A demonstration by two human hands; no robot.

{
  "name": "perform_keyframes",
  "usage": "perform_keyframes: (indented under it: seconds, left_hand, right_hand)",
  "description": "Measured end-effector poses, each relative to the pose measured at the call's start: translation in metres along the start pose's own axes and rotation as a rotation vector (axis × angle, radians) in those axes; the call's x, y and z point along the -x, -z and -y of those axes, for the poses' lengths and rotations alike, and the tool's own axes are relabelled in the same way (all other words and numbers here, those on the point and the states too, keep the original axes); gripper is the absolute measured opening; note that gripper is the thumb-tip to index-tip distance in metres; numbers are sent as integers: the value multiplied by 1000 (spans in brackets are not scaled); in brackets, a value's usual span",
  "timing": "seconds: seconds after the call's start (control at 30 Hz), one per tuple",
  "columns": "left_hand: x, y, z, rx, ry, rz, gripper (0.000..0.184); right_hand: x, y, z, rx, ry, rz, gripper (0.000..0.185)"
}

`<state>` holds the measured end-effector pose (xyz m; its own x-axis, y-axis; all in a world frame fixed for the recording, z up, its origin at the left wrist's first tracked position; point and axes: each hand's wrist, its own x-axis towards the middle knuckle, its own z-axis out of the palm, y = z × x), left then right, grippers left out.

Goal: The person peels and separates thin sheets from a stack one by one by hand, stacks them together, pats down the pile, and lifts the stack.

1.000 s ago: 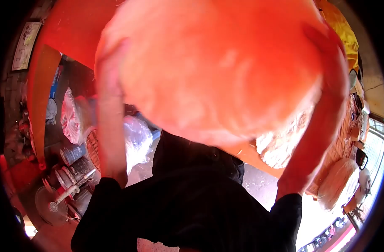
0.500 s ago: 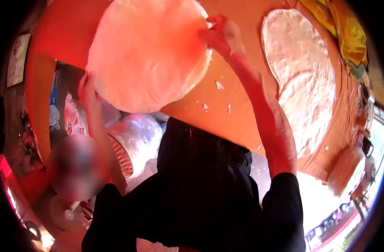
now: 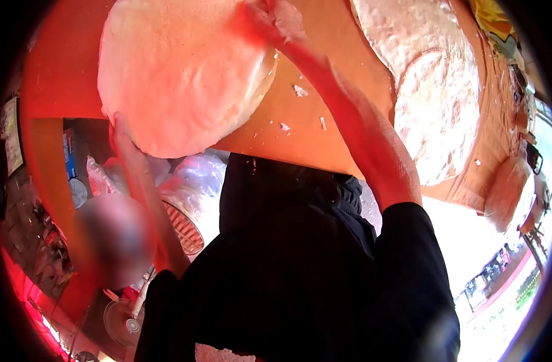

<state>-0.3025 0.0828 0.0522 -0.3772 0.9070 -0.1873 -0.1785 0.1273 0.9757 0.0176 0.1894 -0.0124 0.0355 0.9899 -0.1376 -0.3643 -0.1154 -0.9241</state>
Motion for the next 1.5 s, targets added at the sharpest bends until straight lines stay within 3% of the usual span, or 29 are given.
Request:
perform_keyframes:
  seconds: [0.07, 0.17, 0.2, 0.27, 0.3, 0.37, 0.4, 0.43, 0.5, 0.57, 0.6, 0.67, 0.73, 0.77, 0.83, 0.87, 0.97, 1.03, 1.1, 1.13, 1.23, 1.3, 1.33, 1.37, 1.4, 1.47, 1.5]
  left_hand:
    - [-5, 9, 6, -34, -41, 0, 58]
    - [-20, 37, 27, -193, 74, -170, 58]
    - [-18, 40, 28, -35, 116, -15, 57]
    - [-14, 39, 30, -6, 101, 56, 57]
    - [-16, 37, 30, -143, 35, -39, 57]
    - [-17, 44, 28, -301, -57, -61, 61]
    - [-24, 62, 31, -302, -52, 4, 61]
    - [-32, 87, 36, -305, -46, 66, 61]
    - [-20, 90, 33, -226, 9, -54, 55]
    - [16, 60, 20, -47, 106, -416, 47]
    - [27, 104, 45, -170, 62, -283, 37]
    - [65, 103, 61, -599, -382, 183, 31]
    - [121, 63, 79, -560, -287, 328, 22]
    - [138, 70, 104, -224, 204, 124, 11]
    - [179, 4, 90, -406, 390, 77, 17]
    - [190, -14, 90, -392, 391, 173, 16]
    - [208, -74, 85, -300, 360, 367, 14]
    - [212, -114, 77, -239, 388, 476, 15]
    - [214, -150, 70, -201, 386, 557, 16]
    - [218, -166, 69, -185, 393, 608, 17]
    - [230, -217, 78, -72, 468, 701, 23]
    - [236, -253, 86, -9, 536, 852, 35]
    - [241, -272, 87, 62, 567, 900, 40]
    - [246, -290, 88, 132, 597, 947, 47]
    - [254, -308, 88, 244, 645, 903, 48]
    - [265, -333, 88, 457, 733, 800, 52]
    - [265, -337, 90, 468, 734, 800, 54]
  right_hand:
    - [-6, -4, -8, 364, 96, -27, 25]
    - [-16, 7, -27, 879, 198, -146, 31]
    - [-19, 11, -35, 1010, 196, -209, 33]
    - [-9, 24, -14, 1028, 310, -234, 40]
    - [15, 20, 18, 985, 465, -162, 50]
    - [56, 29, 61, 984, 556, -123, 51]
    - [83, 40, 81, 1070, 623, -118, 43]
    - [111, 59, 95, 1193, 579, -124, 47]
    - [167, 114, 108, 1448, 453, -145, 63]
    - [228, 170, 113, 1634, 55, -152, 87]
    - [258, 201, 107, 1743, -64, -140, 94]
    - [302, 237, 107, 1738, -81, -180, 87]
    - [318, 242, 116, 1704, -16, -171, 72]
    - [322, 244, 120, 1705, 63, -150, 65]
    - [326, 254, 115, 1664, 202, -184, 55]
    - [320, 249, 120, 1674, 348, -286, 36]
    - [319, 259, 121, 1650, 236, -300, 20]
    - [319, 296, 129, 1762, 122, -110, 3]
    - [299, 308, 208, 1544, 110, -325, 18]
    - [292, 310, 245, 1675, 228, -428, 16]
    - [294, 266, 329, 1663, 417, -675, 8]
    - [295, 234, 331, 1617, 614, -575, 5]
    - [292, 224, 324, 1770, 708, -422, 6]
    - [294, 217, 315, 1810, 450, -277, 9]
    - [284, 209, 293, 1642, 528, -237, 12]
    - [276, 221, 228, 1542, 272, -93, 4]
    - [272, 224, 196, 1503, 247, -40, 4]
